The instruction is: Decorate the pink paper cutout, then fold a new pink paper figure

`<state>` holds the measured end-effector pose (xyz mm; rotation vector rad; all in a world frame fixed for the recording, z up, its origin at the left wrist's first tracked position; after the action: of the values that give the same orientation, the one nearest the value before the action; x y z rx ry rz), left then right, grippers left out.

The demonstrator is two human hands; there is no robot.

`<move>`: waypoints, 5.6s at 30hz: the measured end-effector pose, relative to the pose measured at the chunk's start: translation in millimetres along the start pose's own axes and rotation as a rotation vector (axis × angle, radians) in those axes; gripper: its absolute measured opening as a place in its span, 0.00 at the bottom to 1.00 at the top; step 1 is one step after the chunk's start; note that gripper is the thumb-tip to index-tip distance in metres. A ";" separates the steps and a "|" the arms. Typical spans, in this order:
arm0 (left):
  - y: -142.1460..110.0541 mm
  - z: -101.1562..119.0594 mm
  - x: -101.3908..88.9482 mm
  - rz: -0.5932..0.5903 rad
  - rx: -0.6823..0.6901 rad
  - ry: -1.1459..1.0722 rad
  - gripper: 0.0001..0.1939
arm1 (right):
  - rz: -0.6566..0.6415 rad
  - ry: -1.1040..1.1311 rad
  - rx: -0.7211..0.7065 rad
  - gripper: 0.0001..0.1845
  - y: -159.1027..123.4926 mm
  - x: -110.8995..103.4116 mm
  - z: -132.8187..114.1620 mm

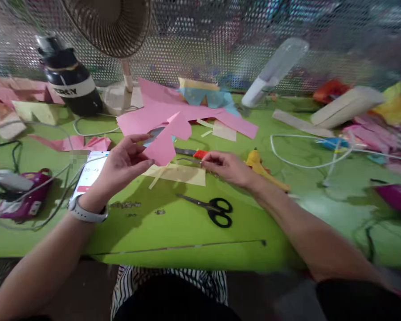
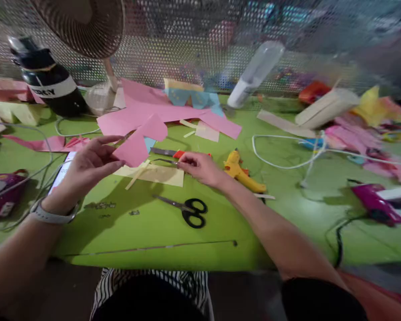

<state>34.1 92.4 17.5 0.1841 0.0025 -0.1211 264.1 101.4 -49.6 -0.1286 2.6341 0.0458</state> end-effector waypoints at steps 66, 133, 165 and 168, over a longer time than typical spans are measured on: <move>-23.5 -19.6 38.6 -0.214 -0.065 0.028 0.23 | -0.060 0.073 -0.029 0.17 -31.9 8.9 -43.3; -16.4 -40.8 26.8 -0.042 -0.244 -0.099 0.22 | 0.203 0.410 -0.027 0.16 -28.0 -21.0 -42.5; -7.0 -29.1 -15.9 0.382 -0.075 -0.091 0.23 | 0.375 0.841 0.345 0.20 -31.3 9.7 -9.2; -12.6 -29.7 13.9 0.130 -0.164 -0.045 0.25 | 0.367 0.875 0.359 0.19 -33.3 13.2 -10.6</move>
<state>46.6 83.8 -14.2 0.0173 -0.0446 0.0047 250.8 66.6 -47.0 0.5863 3.4288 -0.4554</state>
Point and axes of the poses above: each hand's wrist, its own y-axis towards the middle knuckle, its own x-axis out of the palm, z = x × y, the point moved 10 cm from there along y, towards the middle knuckle, and after that the axes turned 13 degrees about z, right-handed, at the moved point
